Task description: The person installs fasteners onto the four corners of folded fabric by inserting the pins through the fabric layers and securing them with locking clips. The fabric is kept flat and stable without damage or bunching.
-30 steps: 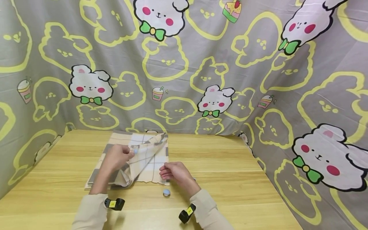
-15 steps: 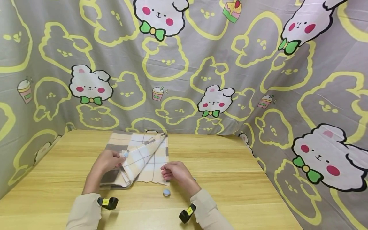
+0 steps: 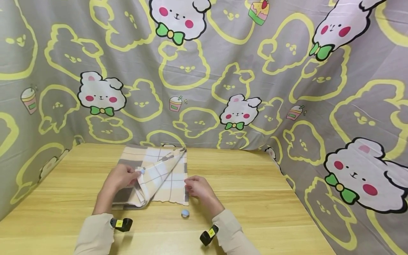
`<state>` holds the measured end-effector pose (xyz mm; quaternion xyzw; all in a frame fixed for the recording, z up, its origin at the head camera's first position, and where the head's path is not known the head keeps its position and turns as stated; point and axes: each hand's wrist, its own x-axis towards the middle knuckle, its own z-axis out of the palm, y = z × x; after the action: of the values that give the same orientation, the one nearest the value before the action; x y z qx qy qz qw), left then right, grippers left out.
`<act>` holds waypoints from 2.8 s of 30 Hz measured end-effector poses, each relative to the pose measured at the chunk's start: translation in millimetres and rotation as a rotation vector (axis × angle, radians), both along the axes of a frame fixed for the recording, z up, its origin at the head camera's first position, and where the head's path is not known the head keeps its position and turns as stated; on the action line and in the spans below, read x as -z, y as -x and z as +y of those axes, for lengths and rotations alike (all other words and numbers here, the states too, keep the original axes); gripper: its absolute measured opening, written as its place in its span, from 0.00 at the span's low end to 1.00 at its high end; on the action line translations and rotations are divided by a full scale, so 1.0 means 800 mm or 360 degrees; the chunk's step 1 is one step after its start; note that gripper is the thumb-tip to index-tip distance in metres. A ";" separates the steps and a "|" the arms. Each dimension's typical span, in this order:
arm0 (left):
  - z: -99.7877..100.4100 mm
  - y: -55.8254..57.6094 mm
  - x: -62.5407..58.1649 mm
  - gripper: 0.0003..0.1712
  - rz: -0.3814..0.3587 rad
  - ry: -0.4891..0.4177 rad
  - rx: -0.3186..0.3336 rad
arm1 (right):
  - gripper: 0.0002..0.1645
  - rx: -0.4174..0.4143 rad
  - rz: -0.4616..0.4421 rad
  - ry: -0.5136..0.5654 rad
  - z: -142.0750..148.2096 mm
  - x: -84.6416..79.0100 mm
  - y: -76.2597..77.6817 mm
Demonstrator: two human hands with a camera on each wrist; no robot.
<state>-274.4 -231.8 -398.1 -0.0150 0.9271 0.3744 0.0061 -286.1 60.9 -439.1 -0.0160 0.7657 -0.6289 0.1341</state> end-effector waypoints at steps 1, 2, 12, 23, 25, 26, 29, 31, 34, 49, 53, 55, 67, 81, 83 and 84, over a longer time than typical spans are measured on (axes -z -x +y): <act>0.002 -0.001 -0.002 0.19 0.0014 0.0020 0.0004 | 0.16 -0.0009 -0.0001 0.0000 0.000 -0.001 0.000; 0.005 -0.001 -0.005 0.20 0.0032 0.0050 0.0010 | 0.17 -0.0024 -0.0004 0.0018 0.001 -0.001 0.000; 0.083 -0.002 -0.014 0.11 0.0105 -0.0059 0.0261 | 0.19 -0.0061 -0.0045 0.0119 0.000 0.001 -0.001; 0.148 -0.008 0.017 0.07 0.0022 0.0074 0.0485 | 0.17 -0.0074 -0.0055 0.0207 0.000 0.001 0.001; 0.151 -0.009 0.020 0.09 -0.0020 0.0078 0.0488 | 0.18 -0.0108 -0.0019 0.0188 -0.001 0.000 0.000; 0.152 -0.009 0.022 0.09 -0.0038 0.0085 0.0491 | 0.19 -0.0132 0.0007 0.0174 -0.001 0.000 -0.001; 0.154 -0.010 0.025 0.11 -0.0088 0.0085 0.0501 | 0.24 -0.0233 0.0138 0.0043 -0.001 -0.001 -0.003; 0.155 -0.010 0.026 0.11 -0.0102 0.0087 0.0512 | 0.25 -0.0301 0.0245 -0.0111 0.000 -0.001 -0.005; 0.155 -0.009 0.028 0.12 -0.0105 0.0078 0.0518 | 0.23 -0.0352 0.0378 -0.0385 0.000 -0.001 -0.007; 0.155 -0.008 0.026 0.11 -0.0055 0.0054 0.0545 | 0.06 -0.0152 0.0562 -0.0630 -0.001 0.006 -0.005; 0.155 -0.006 0.027 0.08 0.0048 0.0090 0.0526 | 0.06 -0.0066 0.0604 -0.0523 -0.002 0.003 -0.005; 0.155 -0.005 0.028 0.07 0.0111 0.0113 0.0504 | 0.06 -0.0015 0.0628 -0.0473 -0.003 0.002 -0.005; 0.154 -0.001 0.024 0.07 0.0180 0.0027 0.0371 | 0.03 0.0117 0.0670 -0.0348 -0.005 -0.003 -0.006; 0.151 -0.001 0.022 0.06 0.0252 0.0038 0.0324 | 0.07 0.0050 0.0705 -0.0572 0.023 -0.022 0.002; 0.151 -0.001 0.022 0.06 0.0257 0.0041 0.0316 | 0.06 0.0036 0.0703 -0.0659 0.033 -0.026 0.004; 0.151 -0.001 0.021 0.06 0.0261 0.0048 0.0312 | 0.06 0.0023 0.0701 -0.0707 0.038 -0.028 0.004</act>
<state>-273.4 -111.3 -415.2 0.1062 0.9270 0.3580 -0.0333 -289.3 90.9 -416.7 -0.1168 0.8951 -0.4285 -0.0393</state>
